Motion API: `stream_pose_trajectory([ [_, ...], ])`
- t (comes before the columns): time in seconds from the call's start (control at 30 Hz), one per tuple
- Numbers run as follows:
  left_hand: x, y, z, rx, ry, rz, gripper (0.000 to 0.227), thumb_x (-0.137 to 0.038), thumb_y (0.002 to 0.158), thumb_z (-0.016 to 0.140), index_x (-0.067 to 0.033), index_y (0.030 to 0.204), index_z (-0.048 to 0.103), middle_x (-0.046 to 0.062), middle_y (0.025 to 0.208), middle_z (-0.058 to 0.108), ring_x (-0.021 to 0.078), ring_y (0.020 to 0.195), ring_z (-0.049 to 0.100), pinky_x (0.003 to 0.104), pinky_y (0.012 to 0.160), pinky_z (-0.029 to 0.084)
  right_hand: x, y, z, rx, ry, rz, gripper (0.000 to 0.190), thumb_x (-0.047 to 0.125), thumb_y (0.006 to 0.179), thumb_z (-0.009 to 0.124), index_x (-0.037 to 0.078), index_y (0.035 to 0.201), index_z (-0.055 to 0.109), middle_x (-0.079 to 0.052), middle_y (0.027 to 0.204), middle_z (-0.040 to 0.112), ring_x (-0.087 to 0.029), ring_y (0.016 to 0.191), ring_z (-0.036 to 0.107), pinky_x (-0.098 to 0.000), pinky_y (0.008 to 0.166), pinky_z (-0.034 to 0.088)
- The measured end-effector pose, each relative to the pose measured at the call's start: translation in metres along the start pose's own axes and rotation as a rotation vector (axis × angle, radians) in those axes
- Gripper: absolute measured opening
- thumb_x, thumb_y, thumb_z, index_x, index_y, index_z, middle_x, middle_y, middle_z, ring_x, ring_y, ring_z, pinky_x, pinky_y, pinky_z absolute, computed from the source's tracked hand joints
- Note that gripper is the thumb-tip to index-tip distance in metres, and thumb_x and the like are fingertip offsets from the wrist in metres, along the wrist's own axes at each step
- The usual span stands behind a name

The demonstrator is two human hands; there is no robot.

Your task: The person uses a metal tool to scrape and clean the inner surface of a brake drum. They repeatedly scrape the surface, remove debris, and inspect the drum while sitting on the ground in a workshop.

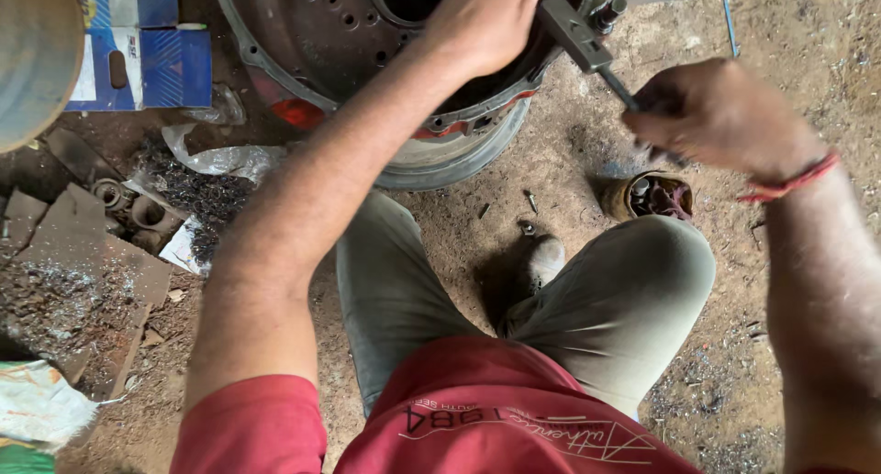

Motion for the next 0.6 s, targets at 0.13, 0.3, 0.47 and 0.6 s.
stream_pose_trajectory([
  [0.13,-0.008,-0.005,0.059,0.394,-0.305,-0.361,0.048,-0.050,0.108,0.052,-0.0066,0.127,0.057,0.001,0.075,0.063,0.0082,0.051,0.058,0.025,0.044,0.050,0.011,-0.008,0.021,-0.147,0.115,0.089,0.022,0.018,0.095,0.074,-0.004,0.099,0.075,-0.016,0.080,0.076,-0.019,0.059,0.073,-0.0309,0.050,0.059],
  [0.3,-0.043,-0.011,0.062,0.192,-0.418,-0.298,0.104,-0.038,0.078,0.084,0.0114,0.145,0.022,0.007,0.083,0.054,0.0050,0.051,0.060,0.020,0.041,0.055,0.050,-0.017,0.040,-0.287,0.153,0.041,0.025,0.020,0.098,0.072,-0.005,0.099,0.071,-0.014,0.078,0.076,-0.016,0.057,0.073,-0.0284,0.052,0.059],
  [0.47,-0.037,-0.013,0.047,0.267,-0.684,-0.260,0.094,-0.006,0.076,0.074,0.0081,0.154,0.022,0.010,0.085,0.064,0.0096,0.057,0.067,0.025,0.040,0.055,0.094,-0.014,0.002,-0.353,-0.072,-0.284,0.026,0.026,0.104,0.070,0.004,0.116,0.077,-0.011,0.086,0.077,-0.020,0.070,0.074,-0.0336,0.060,0.058],
  [0.6,-0.033,-0.019,0.030,0.541,-0.657,-0.145,0.085,-0.004,0.076,0.067,0.0059,0.153,0.032,0.011,0.081,0.070,0.0161,0.059,0.070,0.030,0.044,0.053,0.086,0.025,-0.029,-0.427,-0.667,-0.459,0.033,0.024,0.108,0.077,0.002,0.129,0.064,-0.017,0.113,0.070,-0.033,0.107,0.067,-0.0466,0.091,0.057],
])
Point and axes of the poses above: each hand's wrist, its own y-axis towards the middle knuckle, its own z-axis out of the palm, x = y × z, the point moved 9 cm from there along y, towards the middle knuckle
